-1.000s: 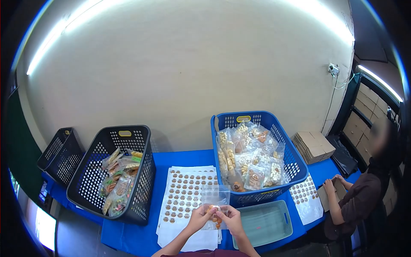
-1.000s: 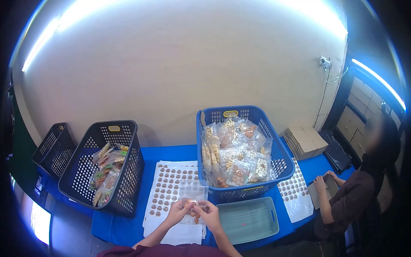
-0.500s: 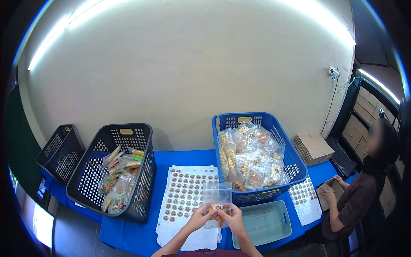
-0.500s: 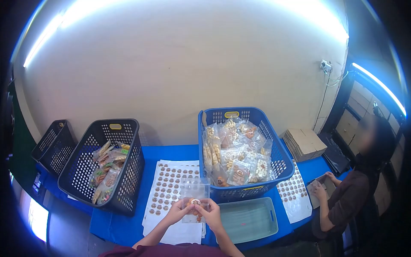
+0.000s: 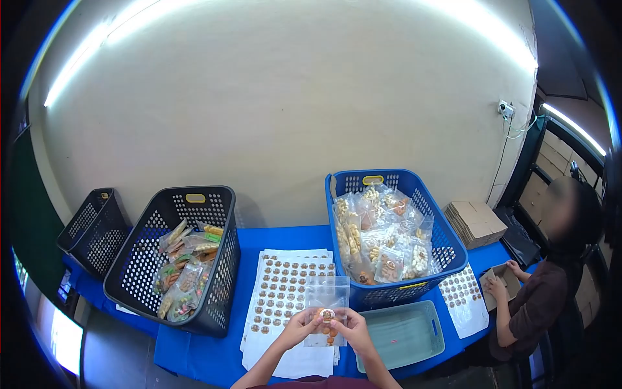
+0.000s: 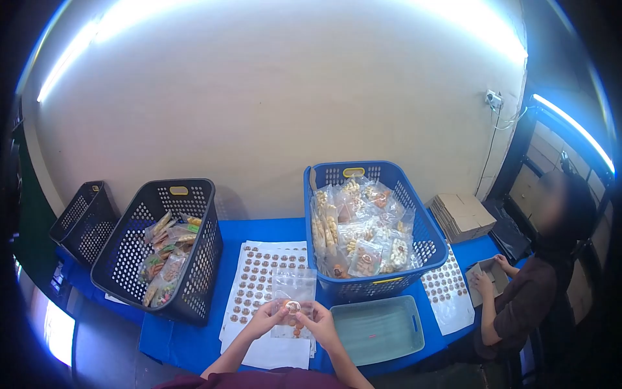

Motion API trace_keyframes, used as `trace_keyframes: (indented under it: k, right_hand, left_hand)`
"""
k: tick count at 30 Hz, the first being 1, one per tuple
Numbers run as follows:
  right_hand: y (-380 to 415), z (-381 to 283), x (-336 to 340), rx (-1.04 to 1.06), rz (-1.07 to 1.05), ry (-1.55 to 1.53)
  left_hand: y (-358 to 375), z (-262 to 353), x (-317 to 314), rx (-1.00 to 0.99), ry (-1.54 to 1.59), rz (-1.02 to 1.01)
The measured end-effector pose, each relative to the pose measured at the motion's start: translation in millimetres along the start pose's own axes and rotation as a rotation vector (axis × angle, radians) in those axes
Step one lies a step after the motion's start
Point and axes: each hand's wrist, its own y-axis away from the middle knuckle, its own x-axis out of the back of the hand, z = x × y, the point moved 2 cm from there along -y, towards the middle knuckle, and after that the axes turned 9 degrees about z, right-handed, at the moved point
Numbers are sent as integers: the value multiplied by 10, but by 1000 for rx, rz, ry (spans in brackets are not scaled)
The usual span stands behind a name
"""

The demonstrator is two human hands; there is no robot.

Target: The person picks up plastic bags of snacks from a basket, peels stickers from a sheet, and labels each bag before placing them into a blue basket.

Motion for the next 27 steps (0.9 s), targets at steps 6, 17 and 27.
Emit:
trace_keyframes:
  k: [6,17,27]
  right_hand:
    - [37,19,-64,-37,89,9]
    - [121,94,-123,-27,90,8]
    - [118,-479,-41,688,170,813]
  left_hand:
    - [32,-54,4,-89,-107,-52]
    - [-110,22,122,-198,9,326]
    - [11,213,56,-380,-566,198]
